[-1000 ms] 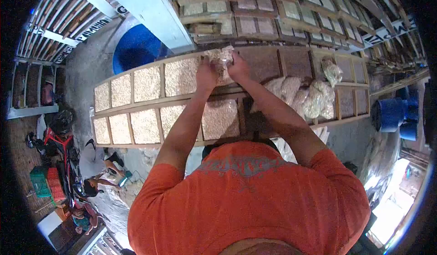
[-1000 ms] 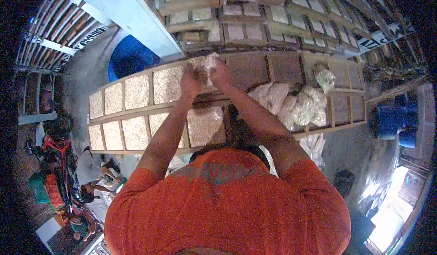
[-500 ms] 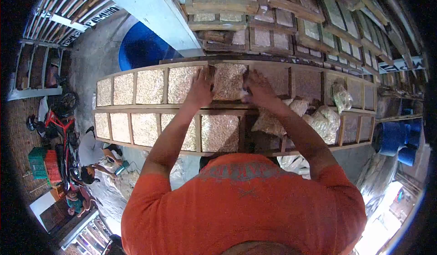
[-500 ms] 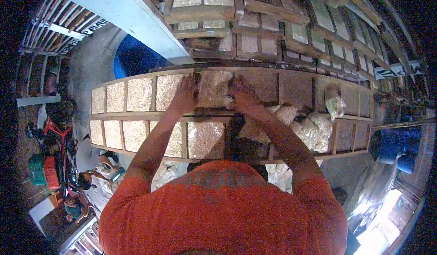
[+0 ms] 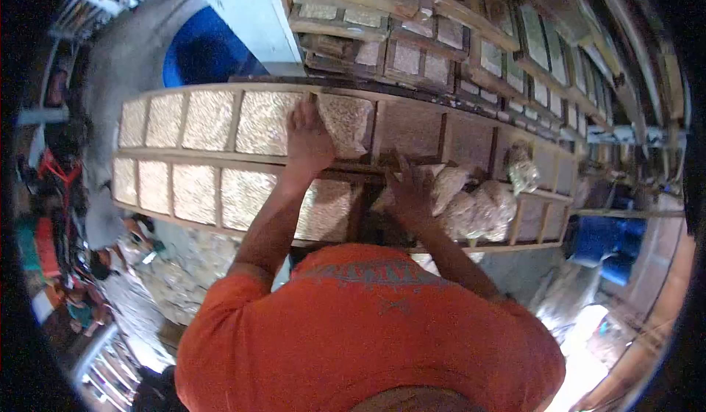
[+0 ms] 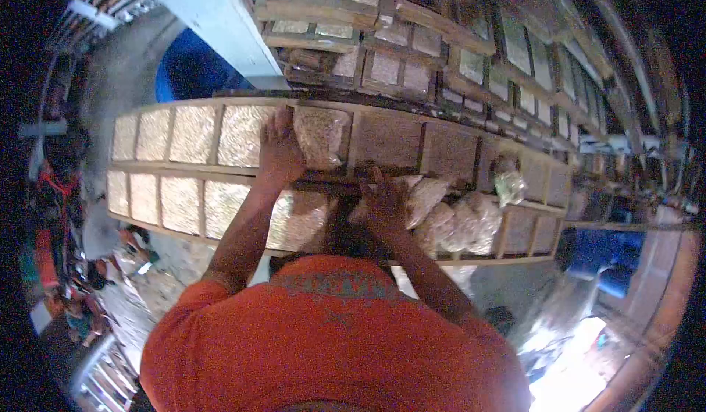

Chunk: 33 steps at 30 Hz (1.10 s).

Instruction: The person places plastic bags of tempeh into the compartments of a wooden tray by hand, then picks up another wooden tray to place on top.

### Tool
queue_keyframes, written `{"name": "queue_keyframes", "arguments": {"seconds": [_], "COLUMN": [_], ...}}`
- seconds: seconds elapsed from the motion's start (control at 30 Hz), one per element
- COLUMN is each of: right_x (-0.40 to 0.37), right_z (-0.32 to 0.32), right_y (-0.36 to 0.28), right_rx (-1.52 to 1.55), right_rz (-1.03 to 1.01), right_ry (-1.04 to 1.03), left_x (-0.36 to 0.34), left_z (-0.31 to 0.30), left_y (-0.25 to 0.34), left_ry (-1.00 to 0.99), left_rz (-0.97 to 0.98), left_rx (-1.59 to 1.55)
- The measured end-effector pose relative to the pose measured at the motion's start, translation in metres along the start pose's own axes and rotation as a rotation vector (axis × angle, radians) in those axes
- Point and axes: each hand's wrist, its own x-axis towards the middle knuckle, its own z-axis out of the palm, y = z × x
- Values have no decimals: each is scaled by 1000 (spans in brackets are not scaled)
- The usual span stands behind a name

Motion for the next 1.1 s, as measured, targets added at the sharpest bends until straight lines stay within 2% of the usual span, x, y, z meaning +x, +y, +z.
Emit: {"name": "queue_keyframes", "arguments": {"seconds": [0.03, 0.07, 0.1, 0.17, 0.2, 0.27, 0.3, 0.33, 0.37, 0.43, 0.47, 0.5, 0.53, 0.6, 0.63, 0.7, 0.73, 0.8, 0.83, 0.87, 0.9, 0.97, 1.0, 1.07, 1.1], "right_x": [-20, -22, -25, -18, -19, -17, -21, -20, -16, -7, -7, -5, -3, -15, -16, -37, -38, -48, -60, -71, -80, -87, -88, -95, -97], "right_z": [6, 5, 4, -2, -5, -15, -26, -58, -84, -117, -118, -115, -108, -83, -67, -26, -33, -38, -25, -11, -1, 9, 12, 11, 13], "right_y": [5, 12, 20, 35, 45, 69, 79, 80, 84, 113, 134, 155, 166, 157, 149, 119, 92, 74, 79, 82, 86, 99, 103, 103, 98], "right_rx": [-117, -183, -250, 52, 40, 395, 393, 340, 287, 193, 193, 113, 36, -30, -104, 272, 181, 71, 104, 143, 134, 184, 166, 143, 126], "right_rz": [27, 36, 43, 102, 96, 46, 46, 130, 210, 241, 235, 225, 211, 195, 186, -98, -165, -235, -186, -130, -128, 80, 91, -130, -108], "right_ry": [-56, -80, -104, -286, -288, -117, -126, -93, -55, -45, -50, 32, 115, 85, 78, -36, -203, -361, -273, -187, -191, -175, -155, 35, 33], "left_x": [8, 20, 24, 32, 38, 45, 43, 40, 42, 49, 47, 49, 51, 40, 40, 37, 32, 33, 31, 32, 30, 39, 40, 29, 29], "left_z": [-5, -7, 11, 75, 96, 74, 66, 73, 85, 96, 100, 101, 95, 80, 79, 83, 78, 77, 79, 82, 89, 93, 92, 92, 93], "left_y": [20, 39, 37, 26, 31, 42, 47, 47, 41, 30, 24, 20, 20, 21, 20, 23, 21, 22, 24, 23, 20, 18, 12, -5, -7], "left_ry": [268, 345, 354, 94, 99, 165, 216, 208, 169, 137, 264, 398, 401, 209, 221, 227, 243, 202, 143, 203, 206, 199, 222, 270, 271], "left_rz": [54, 14, -4, 236, 192, 233, 278, 272, 242, 206, 222, 237, 228, 238, 207, 189, 215, 178, 154, 161, 160, 160, 176, 148, 166], "left_rx": [85, -47, -59, -29, 100, 25, -41, -43, 18, 83, 4, -72, -66, 151, 166, 232, 165, 130, 90, 64, 55, 74, 65, -2, -23]}}
